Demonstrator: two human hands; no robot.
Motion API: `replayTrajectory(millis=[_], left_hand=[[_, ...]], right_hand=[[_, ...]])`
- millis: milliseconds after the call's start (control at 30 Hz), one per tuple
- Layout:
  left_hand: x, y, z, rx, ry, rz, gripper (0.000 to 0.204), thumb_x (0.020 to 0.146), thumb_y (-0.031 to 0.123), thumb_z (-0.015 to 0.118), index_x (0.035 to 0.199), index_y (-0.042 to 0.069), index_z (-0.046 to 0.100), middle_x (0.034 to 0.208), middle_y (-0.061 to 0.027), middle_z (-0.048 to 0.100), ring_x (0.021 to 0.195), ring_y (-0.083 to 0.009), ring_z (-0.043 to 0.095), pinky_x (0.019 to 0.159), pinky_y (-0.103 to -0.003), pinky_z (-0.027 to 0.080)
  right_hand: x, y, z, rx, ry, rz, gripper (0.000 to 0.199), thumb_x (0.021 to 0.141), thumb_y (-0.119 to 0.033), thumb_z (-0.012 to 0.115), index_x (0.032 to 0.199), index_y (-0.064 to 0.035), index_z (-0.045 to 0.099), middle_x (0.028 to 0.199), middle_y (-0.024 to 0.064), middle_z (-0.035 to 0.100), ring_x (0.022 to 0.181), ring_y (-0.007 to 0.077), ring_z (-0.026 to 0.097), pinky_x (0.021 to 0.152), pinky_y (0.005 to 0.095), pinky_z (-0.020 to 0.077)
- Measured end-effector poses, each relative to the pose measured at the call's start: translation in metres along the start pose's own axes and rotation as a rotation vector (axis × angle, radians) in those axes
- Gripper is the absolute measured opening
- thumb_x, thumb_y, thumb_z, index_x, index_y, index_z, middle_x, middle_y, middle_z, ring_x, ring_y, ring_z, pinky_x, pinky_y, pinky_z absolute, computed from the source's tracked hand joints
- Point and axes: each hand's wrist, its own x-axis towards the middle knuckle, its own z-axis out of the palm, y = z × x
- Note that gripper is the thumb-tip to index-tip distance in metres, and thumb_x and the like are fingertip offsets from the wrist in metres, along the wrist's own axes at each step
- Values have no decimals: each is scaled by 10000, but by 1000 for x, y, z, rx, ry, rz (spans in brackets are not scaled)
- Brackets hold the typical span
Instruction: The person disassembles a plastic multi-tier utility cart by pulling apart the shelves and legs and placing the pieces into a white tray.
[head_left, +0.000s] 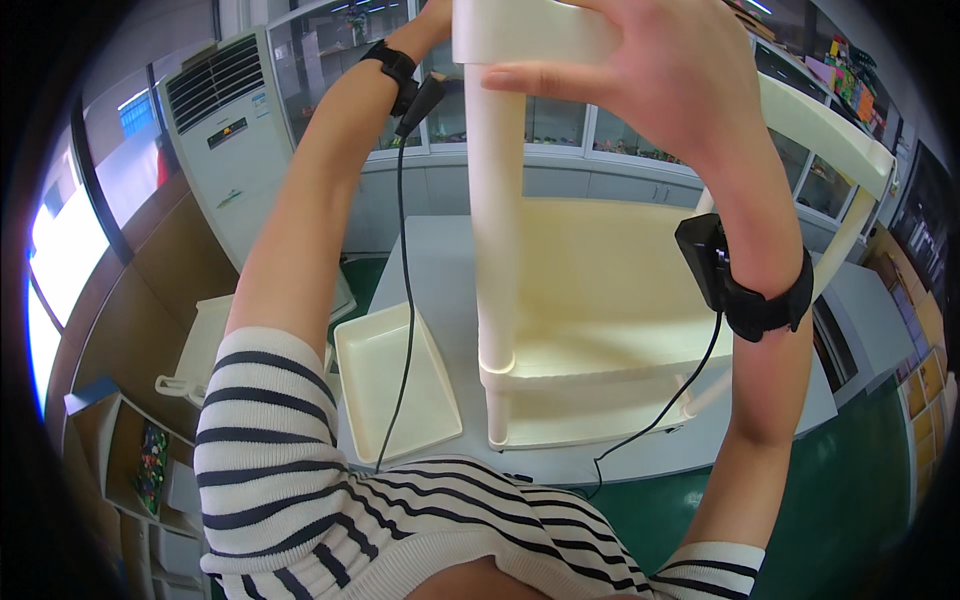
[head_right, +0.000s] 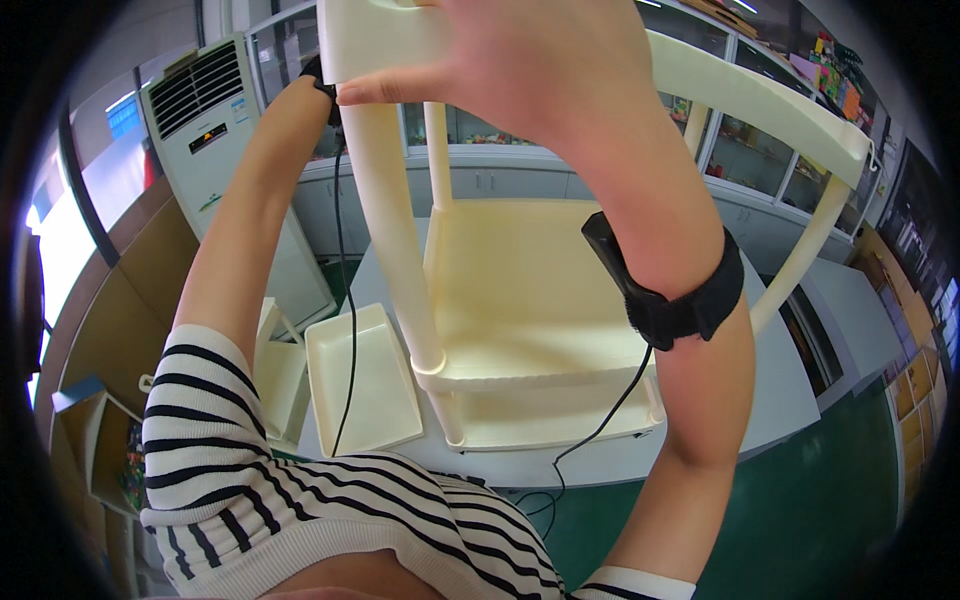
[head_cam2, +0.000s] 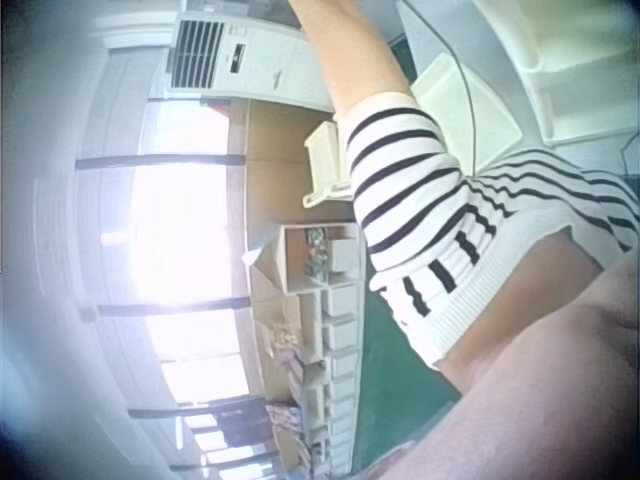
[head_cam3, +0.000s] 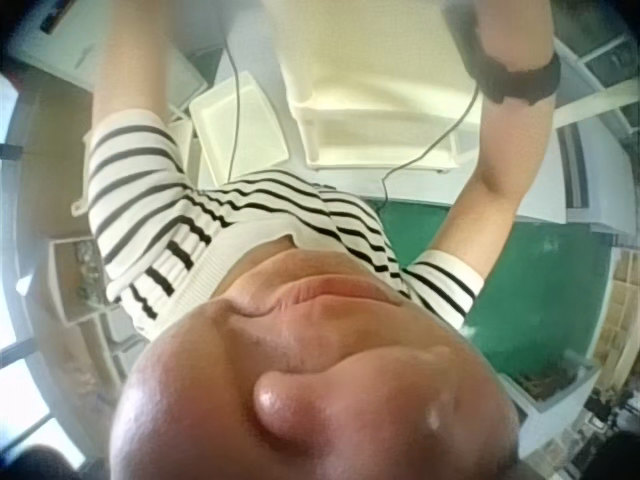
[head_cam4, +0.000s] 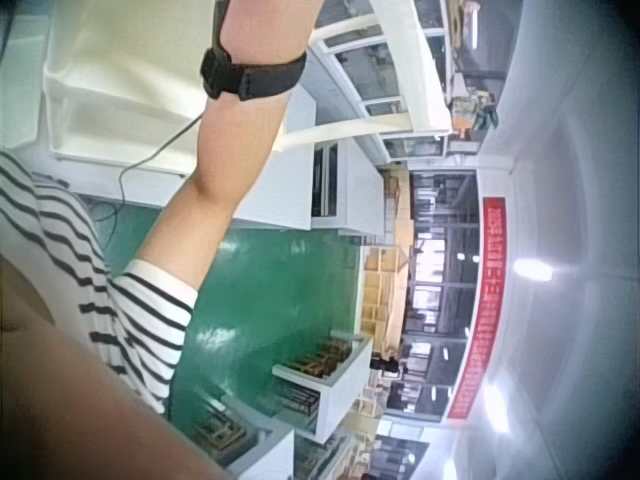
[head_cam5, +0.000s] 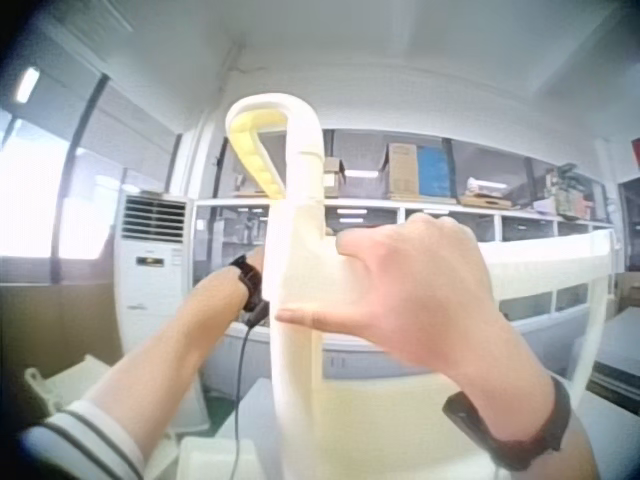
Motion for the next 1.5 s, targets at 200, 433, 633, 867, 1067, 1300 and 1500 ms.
replayTrajectory(millis=[200,433,633,867,1067,1300,1500], left_hand=[[3,-7,-1,-33,-11,3,324,941,307,455,1075,36,572,989,-75,633,876,-145,589,784,-309,489],[0,-15,0,-62,-15,-4,329,942,312,450,1076,37,571,998,-78,635,888,-149,593,794,-314,491],[-4,-20,-2,-87,-2,-2,333,943,317,445,1078,38,570,1006,-81,637,898,-153,596,802,-318,493],[-9,5,-23,-27,-2,26,338,945,322,440,1080,40,569,1015,-85,638,910,-157,600,811,-322,496],[-16,30,-51,-52,-80,-43,342,946,326,435,1081,41,569,1023,-88,640,920,-161,603,819,-326,498],[-6,-21,-45,-441,-122,-174,347,947,331,430,1083,42,568,1032,-92,642,932,-165,607,828,-331,501],[-12,-31,-36,-547,-34,-78,315,946,341,450,1023,59,570,898,-73,638,797,-156,615,709,-291,519]], right_hand=[[1,5,4,123,-15,-4,582,670,-634,643,596,-57,617,500,101,546,491,275,569,507,347,456],[1,6,4,46,-50,-17,582,668,-636,641,612,-56,632,504,97,553,488,271,570,514,348,460],[0,1,5,34,90,-136,566,662,-613,653,605,-50,627,503,99,551,485,266,569,510,348,456],[-5,-7,-7,15,21,-61,549,668,-594,655,595,-51,616,506,102,548,489,272,565,511,346,456],[-7,2,-1,4,55,-98,539,672,-581,667,593,-50,609,487,94,534,458,260,553,489,334,450],[-23,36,-7,235,73,-113,527,650,-554,721,696,-35,637,489,60,535,427,218,531,450,283,423],[-64,117,4,613,-65,1,693,684,-552,714,1067,16,608,783,29,635,702,79,569,624,230,447]])
